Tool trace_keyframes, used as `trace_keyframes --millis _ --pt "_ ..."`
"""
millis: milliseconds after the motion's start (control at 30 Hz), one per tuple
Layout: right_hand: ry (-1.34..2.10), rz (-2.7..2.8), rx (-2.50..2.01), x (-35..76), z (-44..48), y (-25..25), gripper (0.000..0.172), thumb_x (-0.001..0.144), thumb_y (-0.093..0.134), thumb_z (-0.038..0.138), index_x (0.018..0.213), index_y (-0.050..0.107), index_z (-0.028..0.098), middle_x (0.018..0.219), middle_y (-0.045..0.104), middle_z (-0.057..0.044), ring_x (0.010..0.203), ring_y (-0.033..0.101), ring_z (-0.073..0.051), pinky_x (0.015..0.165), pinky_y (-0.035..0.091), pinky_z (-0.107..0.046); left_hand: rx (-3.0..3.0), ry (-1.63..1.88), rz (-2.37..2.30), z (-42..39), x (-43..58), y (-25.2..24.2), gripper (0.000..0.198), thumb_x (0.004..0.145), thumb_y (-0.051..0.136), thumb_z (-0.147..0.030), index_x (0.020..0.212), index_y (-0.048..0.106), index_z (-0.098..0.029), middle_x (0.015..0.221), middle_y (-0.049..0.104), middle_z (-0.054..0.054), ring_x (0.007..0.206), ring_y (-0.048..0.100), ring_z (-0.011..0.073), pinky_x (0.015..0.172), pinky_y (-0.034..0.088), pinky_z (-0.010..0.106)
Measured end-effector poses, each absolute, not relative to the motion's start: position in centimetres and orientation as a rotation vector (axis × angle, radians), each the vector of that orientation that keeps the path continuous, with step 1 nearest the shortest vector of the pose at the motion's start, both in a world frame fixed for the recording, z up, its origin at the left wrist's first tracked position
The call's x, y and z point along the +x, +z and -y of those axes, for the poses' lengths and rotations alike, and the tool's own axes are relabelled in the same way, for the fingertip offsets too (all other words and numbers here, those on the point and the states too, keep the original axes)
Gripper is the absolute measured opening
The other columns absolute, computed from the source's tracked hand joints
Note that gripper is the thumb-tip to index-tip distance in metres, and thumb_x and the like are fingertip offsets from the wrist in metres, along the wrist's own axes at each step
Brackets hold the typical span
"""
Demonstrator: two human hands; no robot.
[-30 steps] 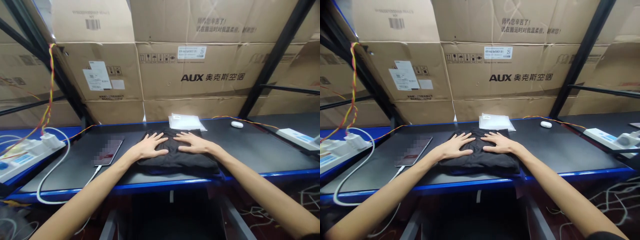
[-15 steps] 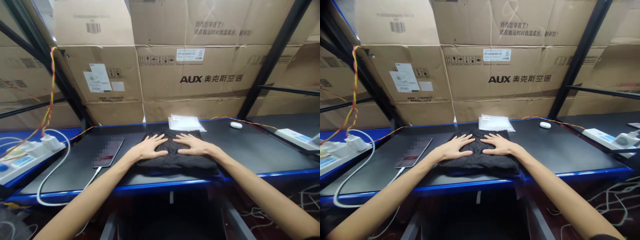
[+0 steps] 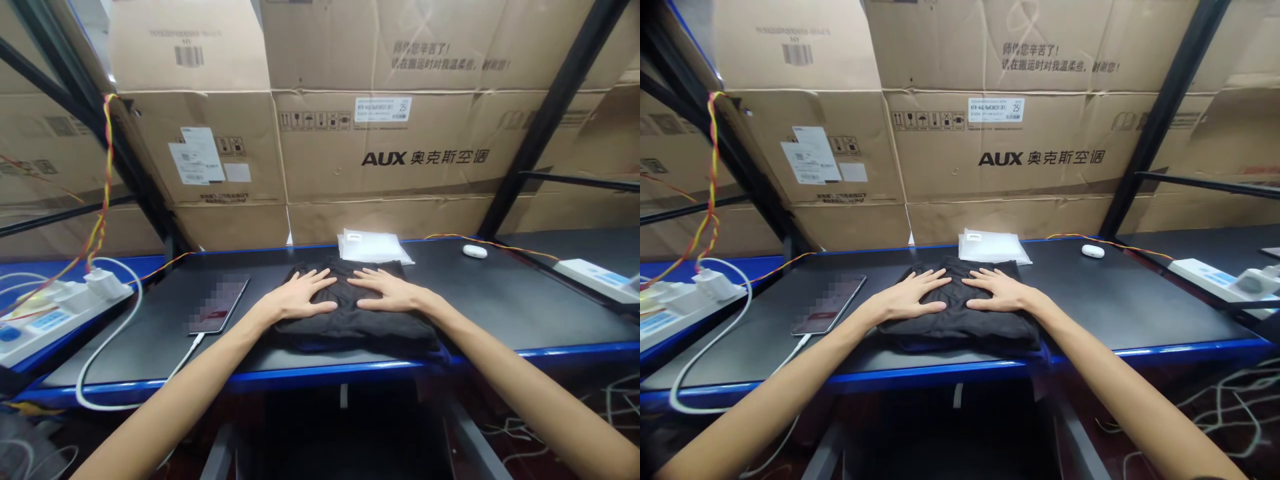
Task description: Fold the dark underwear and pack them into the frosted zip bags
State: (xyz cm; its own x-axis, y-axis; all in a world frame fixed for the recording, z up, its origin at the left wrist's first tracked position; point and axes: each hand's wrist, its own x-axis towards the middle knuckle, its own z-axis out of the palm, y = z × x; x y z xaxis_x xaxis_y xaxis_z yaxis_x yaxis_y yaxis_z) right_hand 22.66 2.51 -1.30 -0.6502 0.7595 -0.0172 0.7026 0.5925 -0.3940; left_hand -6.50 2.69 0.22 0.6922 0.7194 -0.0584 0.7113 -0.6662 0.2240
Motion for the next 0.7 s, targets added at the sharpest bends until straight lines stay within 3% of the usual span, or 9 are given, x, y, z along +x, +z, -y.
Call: trace_keyframes --millis 700 --pt "0.559 2.676 -1.238 22.71 -2.43 -1.32 0.077 0.087 0.047 0.074 0.152 0.033 0.035 0.163 0.02 -0.002 0.151 0.011 -0.031 0.121 0.006 -0.057 2.664 0.053 -1.132 -2.97 -6.62 -0.04 0.073 0.09 0.04 -0.073 0.154 0.025 -0.039 0.164 0.011 0.001 0.151 0.013 0.0336 0.119 0.007 0.062"
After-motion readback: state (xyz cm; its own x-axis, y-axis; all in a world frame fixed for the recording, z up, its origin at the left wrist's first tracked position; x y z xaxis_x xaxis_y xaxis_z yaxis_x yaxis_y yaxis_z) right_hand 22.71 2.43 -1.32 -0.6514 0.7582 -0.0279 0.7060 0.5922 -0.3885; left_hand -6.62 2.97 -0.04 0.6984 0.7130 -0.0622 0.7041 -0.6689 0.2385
